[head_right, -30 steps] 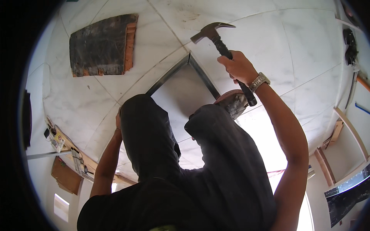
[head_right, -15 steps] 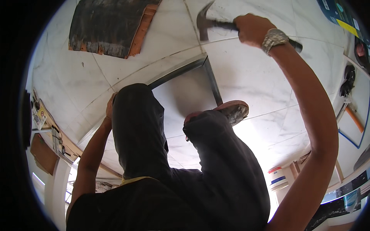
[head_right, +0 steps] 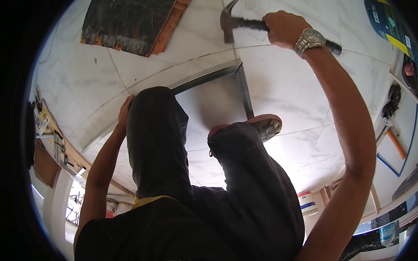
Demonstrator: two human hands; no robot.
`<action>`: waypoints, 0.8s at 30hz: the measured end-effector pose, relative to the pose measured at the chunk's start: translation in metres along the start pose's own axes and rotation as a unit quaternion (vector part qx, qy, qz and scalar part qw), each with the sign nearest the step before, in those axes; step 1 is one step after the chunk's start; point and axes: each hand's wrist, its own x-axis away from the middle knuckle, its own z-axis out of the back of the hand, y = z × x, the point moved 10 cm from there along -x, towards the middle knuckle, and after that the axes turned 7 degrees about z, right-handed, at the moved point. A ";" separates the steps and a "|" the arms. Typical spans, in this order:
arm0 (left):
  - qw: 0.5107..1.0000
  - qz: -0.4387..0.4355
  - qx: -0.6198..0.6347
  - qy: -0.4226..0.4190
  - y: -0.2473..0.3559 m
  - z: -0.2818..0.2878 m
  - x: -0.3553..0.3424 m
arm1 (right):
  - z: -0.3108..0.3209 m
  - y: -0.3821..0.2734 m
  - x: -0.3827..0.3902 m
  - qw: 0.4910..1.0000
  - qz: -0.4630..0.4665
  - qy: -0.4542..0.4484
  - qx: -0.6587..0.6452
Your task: The person marks a metal track using a square and a pencil, cuts the track with an angle grinder, and then uses a hammer to fold or align the cut edges.
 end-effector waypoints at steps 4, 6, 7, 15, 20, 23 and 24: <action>0.998 0.063 0.002 -0.011 -0.016 -0.005 -0.001 | -0.014 -0.005 0.007 0.997 -0.005 -0.081 0.015; 0.999 0.052 0.003 0.002 -0.016 -0.004 0.000 | -0.004 -0.007 0.004 0.999 0.008 -0.043 0.027; 0.999 0.046 0.000 0.000 -0.016 -0.005 0.000 | -0.001 -0.008 0.003 0.999 0.014 -0.030 0.025; 0.999 0.040 -0.006 0.009 -0.012 -0.003 0.000 | -0.010 0.001 0.008 1.000 0.005 0.006 0.010; 0.999 0.031 -0.001 0.014 -0.011 -0.004 0.004 | -0.005 0.022 0.010 0.990 -0.083 0.045 -0.101; 0.998 0.058 0.007 0.018 -0.019 -0.005 0.000 | -0.017 -0.004 0.015 1.000 -0.015 0.003 -0.005; 0.997 0.074 0.011 0.010 -0.024 -0.007 0.001 | -0.021 -0.001 0.012 0.999 -0.019 -0.030 -0.010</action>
